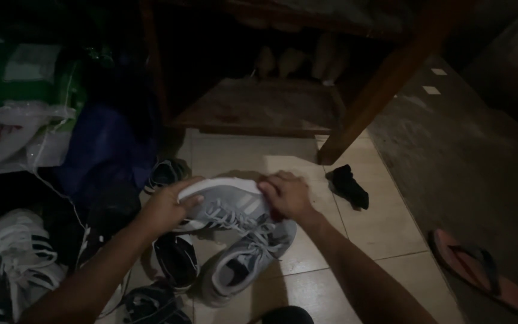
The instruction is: Wiping and cleaning several pairs of sneakers with a red cloth.
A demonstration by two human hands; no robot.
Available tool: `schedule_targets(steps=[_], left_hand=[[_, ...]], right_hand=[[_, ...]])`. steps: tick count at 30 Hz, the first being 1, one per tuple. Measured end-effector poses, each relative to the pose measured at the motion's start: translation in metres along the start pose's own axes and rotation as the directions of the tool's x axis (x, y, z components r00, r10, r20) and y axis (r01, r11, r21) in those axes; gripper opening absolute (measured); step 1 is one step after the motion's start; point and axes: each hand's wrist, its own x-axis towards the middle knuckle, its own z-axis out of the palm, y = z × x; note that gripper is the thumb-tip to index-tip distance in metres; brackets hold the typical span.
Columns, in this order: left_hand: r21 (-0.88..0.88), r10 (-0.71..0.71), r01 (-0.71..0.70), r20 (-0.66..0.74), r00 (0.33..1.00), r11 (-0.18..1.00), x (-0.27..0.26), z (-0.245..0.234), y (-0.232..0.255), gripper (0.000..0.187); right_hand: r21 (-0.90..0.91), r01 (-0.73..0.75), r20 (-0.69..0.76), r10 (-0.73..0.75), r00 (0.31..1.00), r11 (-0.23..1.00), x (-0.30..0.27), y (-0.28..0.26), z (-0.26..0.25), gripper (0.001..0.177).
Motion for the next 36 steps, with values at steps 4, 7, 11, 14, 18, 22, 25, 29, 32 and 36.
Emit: schedule_targets(steps=[4,7,11,14,18,22,25,29,32,36], left_hand=[[0.083,0.017,-0.018,0.012,1.0,0.996,-0.002,-0.006,0.015,0.055],[0.047,-0.054,0.054,0.009,0.998,0.997,-0.001,-0.006,0.016,0.056],[0.009,-0.045,0.045,0.012,0.999,0.999,-0.004,-0.005,0.017,0.057],[0.023,-0.044,0.044,-0.004,0.999,0.999,-0.003,-0.002,0.012,0.056],[-0.018,0.064,-0.063,0.021,0.998,0.998,0.0,-0.002,0.001,0.053],[0.063,-0.019,0.018,0.017,1.0,0.998,-0.004,-0.004,0.022,0.054],[0.16,-0.059,0.061,-0.018,0.998,0.985,-0.005,-0.005,0.03,0.054],[0.057,-0.122,0.121,0.013,0.992,0.991,-0.012,-0.006,0.038,0.056],[0.019,-0.11,0.11,0.017,0.994,0.994,-0.011,-0.002,0.029,0.055],[0.03,-0.022,0.021,0.013,1.0,0.999,-0.008,-0.001,0.022,0.054]], right_hand=[[-0.027,-0.108,0.075,0.11,0.991,0.994,-0.003,0.009,-0.004,0.038],[-0.025,-0.08,0.061,0.081,0.995,0.996,0.017,-0.024,-0.013,0.038],[0.075,0.227,0.0,-0.228,0.974,0.971,0.035,-0.073,-0.025,0.039],[0.131,0.267,-0.019,-0.267,0.964,0.955,0.027,-0.061,-0.019,0.039],[0.052,-0.116,0.15,0.108,0.983,0.992,0.003,0.002,-0.002,0.046],[-0.094,-0.168,0.201,0.184,0.962,0.981,-0.001,0.011,-0.004,0.042],[0.009,-0.036,0.058,0.036,0.998,0.999,0.019,-0.015,-0.004,0.044],[0.117,0.165,0.0,-0.166,0.986,0.979,0.041,-0.071,-0.026,0.037],[0.15,0.21,-0.035,-0.208,0.978,0.966,0.035,-0.04,-0.007,0.035],[0.192,-0.036,-0.023,0.041,0.999,0.981,0.018,0.004,0.011,0.038]])
